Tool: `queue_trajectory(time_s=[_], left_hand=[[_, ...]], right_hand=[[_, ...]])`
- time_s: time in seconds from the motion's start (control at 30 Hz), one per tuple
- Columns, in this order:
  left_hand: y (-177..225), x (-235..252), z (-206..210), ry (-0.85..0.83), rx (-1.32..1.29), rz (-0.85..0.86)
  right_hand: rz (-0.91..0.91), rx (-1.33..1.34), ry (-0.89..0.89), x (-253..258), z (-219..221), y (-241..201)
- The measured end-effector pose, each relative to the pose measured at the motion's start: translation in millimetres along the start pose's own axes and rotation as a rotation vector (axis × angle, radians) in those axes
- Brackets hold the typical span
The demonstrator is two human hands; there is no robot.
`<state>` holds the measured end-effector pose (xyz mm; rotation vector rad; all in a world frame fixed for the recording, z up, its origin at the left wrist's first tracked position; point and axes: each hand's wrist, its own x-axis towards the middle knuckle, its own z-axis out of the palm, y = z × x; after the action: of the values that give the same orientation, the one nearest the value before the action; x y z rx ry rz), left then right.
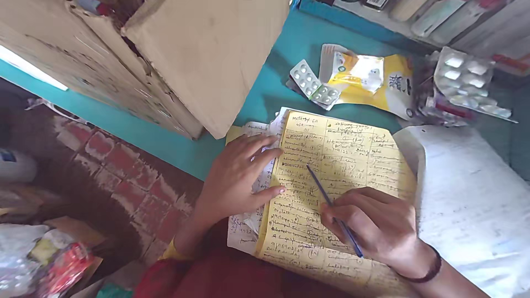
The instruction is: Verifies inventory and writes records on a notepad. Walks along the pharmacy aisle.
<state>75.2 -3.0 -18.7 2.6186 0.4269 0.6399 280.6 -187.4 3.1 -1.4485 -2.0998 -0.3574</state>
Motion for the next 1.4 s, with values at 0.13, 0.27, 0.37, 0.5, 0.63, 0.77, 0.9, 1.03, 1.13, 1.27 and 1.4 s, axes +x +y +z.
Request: queue_trajectory(time_s=[0.13, 0.27, 0.37, 0.5, 0.63, 0.77, 0.9, 1.03, 1.13, 1.27, 1.4], left_hand=[[0.2, -0.6, -0.7, 0.018, 0.005, 0.013], [0.5, -0.7, -1.1, 0.031, -0.01, 0.024], [-0.1, -1.6, -0.4, 0.036, -0.004, 0.031], [-0.4, -2.2, -0.8, 0.05, -0.021, 0.046], [-2.2, -2.3, -3.3, 0.035, -0.04, 0.08], [-4.5, -3.9, -5.4, -0.012, -0.073, 0.103], [-5.0, -4.0, -6.0, -0.03, -0.048, 0.108], [-5.1, -6.0, -4.3, -0.019, -0.037, 0.108], [-4.9, -6.5, -3.8, -0.007, -0.035, 0.111], [-4.3, -6.9, -3.8, -0.013, -0.048, 0.106], [-5.2, -6.9, -4.1, -0.013, -0.047, 0.109]], right_hand=[[-0.03, 0.024, -0.003, -0.1, 0.4, -0.6], [-0.045, 0.028, -0.02, 0.0, -0.7, -1.7], [-0.05, 0.024, -0.021, 0.0, -1.0, -2.0], [-0.062, 0.038, -0.031, -0.3, -1.7, -1.2], [-0.073, 0.044, -0.014, -0.9, -0.8, 0.2], [-0.086, -0.015, -0.011, 1.5, -4.3, 2.0], [-0.108, -0.173, -0.017, 14.2, -27.6, -7.7], [0.059, -0.289, -0.099, 25.4, -64.4, -37.2], [0.177, -0.274, -0.145, 28.3, -83.0, -57.8], [0.277, -0.162, -0.239, 19.2, -92.2, -77.4], [0.363, -0.074, -0.273, 2.8, -72.9, -78.7]])
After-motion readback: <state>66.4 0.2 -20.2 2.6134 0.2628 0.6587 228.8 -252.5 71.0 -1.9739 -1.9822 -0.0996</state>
